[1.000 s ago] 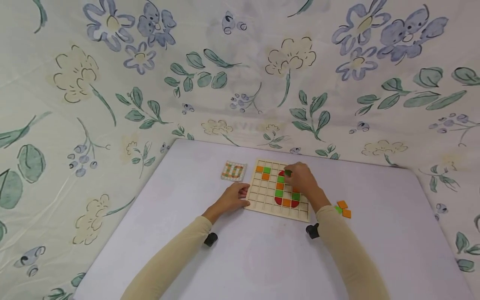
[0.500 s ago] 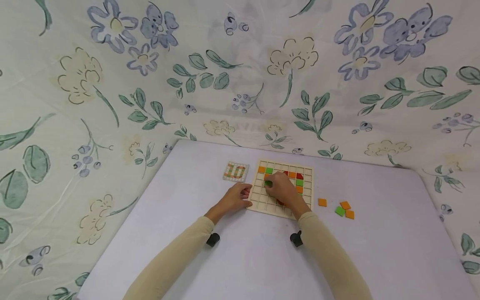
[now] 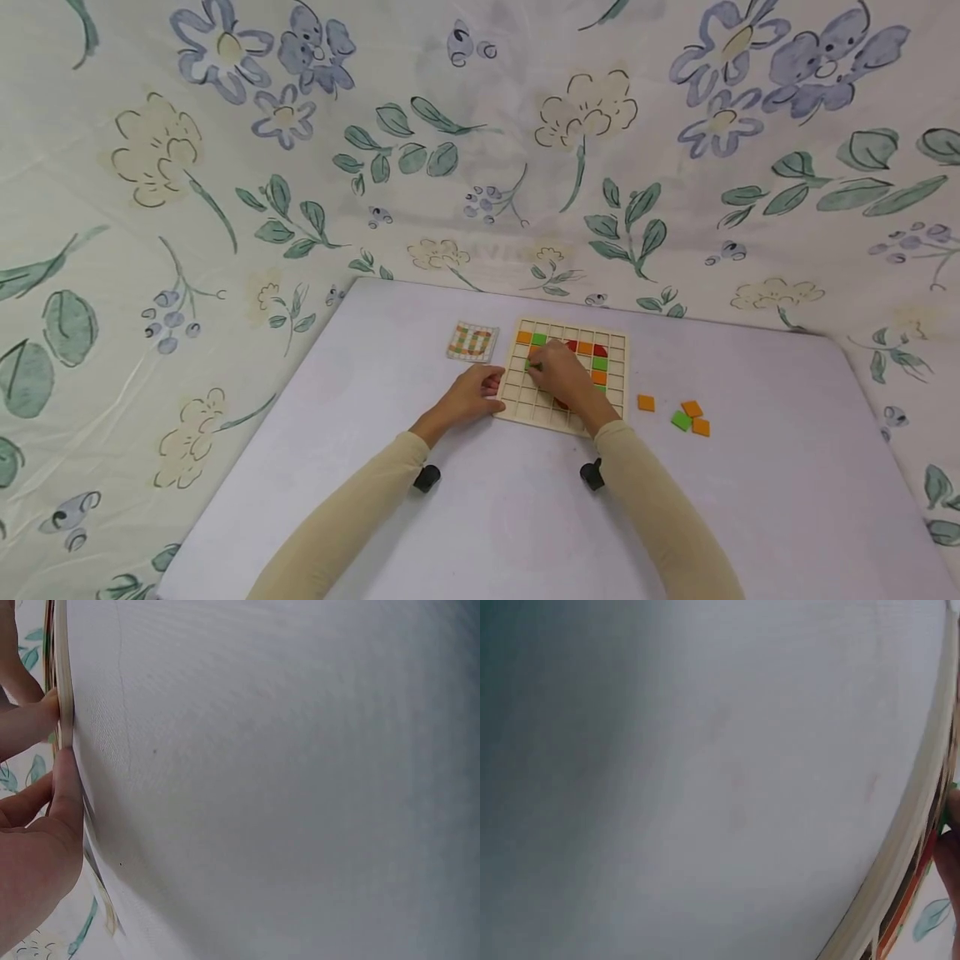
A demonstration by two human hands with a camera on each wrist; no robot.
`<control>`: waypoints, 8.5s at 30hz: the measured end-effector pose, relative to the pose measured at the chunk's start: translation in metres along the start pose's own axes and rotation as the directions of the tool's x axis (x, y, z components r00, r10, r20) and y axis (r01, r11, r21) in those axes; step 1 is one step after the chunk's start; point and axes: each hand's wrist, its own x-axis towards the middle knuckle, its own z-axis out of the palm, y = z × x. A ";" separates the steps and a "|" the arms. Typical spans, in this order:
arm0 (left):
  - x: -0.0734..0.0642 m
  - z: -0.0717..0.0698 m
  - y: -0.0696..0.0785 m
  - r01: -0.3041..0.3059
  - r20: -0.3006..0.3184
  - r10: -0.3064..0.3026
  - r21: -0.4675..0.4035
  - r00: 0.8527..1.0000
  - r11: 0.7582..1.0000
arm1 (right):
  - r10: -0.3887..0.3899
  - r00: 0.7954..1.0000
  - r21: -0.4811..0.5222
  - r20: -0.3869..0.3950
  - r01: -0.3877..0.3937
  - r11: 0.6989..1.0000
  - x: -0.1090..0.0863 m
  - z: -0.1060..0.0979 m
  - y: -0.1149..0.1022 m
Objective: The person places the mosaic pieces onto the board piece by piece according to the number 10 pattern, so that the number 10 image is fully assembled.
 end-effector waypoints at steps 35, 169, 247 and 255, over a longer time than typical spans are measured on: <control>0.001 0.005 -0.006 0.023 -0.010 -0.023 0.006 1.000 1.000 | 0.401 0.916 -0.028 0.006 -0.401 0.916 -0.090 -0.088 0.050; 0.001 0.003 -0.003 0.014 -0.006 -0.015 -0.024 1.000 1.000 | 0.457 0.867 -0.204 0.199 -0.419 0.885 -0.178 -0.127 0.068; 0.005 0.004 -0.005 0.005 -0.018 -0.005 -0.001 1.000 1.000 | 0.525 0.850 -0.020 0.037 -0.525 0.851 -0.150 -0.098 0.054; 0.005 0.003 -0.003 0.013 -0.017 -0.013 0.009 1.000 1.000 | 0.485 0.872 0.018 0.065 -0.487 0.873 -0.168 -0.101 0.059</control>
